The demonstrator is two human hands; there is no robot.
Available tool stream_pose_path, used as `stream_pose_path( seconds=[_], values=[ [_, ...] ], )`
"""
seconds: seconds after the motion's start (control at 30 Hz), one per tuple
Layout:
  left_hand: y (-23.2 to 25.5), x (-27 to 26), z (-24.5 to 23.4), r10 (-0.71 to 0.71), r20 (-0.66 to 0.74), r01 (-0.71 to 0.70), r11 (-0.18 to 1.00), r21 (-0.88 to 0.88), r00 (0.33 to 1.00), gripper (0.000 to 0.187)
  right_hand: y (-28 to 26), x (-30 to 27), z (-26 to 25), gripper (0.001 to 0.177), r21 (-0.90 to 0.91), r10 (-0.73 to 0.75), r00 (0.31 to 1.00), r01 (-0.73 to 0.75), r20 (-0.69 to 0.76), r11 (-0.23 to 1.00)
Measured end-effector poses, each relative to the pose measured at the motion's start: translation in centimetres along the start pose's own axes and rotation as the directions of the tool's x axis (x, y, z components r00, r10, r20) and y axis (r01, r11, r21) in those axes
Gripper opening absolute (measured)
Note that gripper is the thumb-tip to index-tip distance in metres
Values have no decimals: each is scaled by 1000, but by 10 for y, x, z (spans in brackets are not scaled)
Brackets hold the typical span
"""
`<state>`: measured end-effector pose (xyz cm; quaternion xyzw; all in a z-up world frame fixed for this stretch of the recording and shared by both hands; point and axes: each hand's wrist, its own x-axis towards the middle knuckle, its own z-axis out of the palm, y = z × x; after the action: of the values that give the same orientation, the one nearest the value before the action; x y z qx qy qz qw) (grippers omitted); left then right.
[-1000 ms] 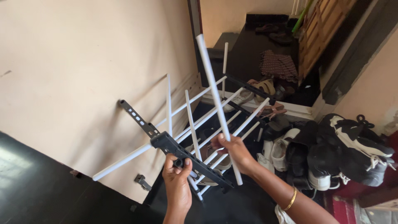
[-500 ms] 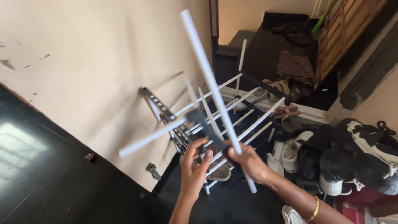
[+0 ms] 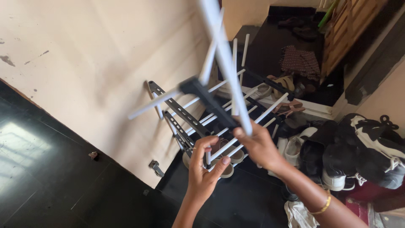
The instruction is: The person removes shoes from a partially assembled shoe rack and then assembles the rack by inserting white poles into black plastic connectors. The shoes are placed on the floor during the process.
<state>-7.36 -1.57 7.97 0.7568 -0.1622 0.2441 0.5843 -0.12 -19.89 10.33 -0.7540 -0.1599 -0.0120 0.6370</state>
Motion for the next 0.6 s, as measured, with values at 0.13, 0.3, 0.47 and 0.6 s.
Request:
stream_pose_path(
  seconds=[0.13, 0.3, 0.47, 0.6],
  values=[
    [-4, 2, 6, -77, 50, 86, 971, -222, 996, 78, -10, -3, 40, 37, 201, -219, 960, 183, 175, 962],
    [-5, 11, 0, -231, -50, 150, 765, -627, 972, 96, -33, 2, 82, 39, -100, -170, 979, 181, 108, 978],
    [2, 26, -16, -487, -155, 271, 691, -670, 860, 61, -47, -17, 102, 66, -471, -532, 835, 529, 141, 706],
    [1, 33, -27, -589, -285, 257, 669, -698, 756, 31, -39, -24, 85, 60, -426, -681, 676, 724, 281, 543]
  ],
)
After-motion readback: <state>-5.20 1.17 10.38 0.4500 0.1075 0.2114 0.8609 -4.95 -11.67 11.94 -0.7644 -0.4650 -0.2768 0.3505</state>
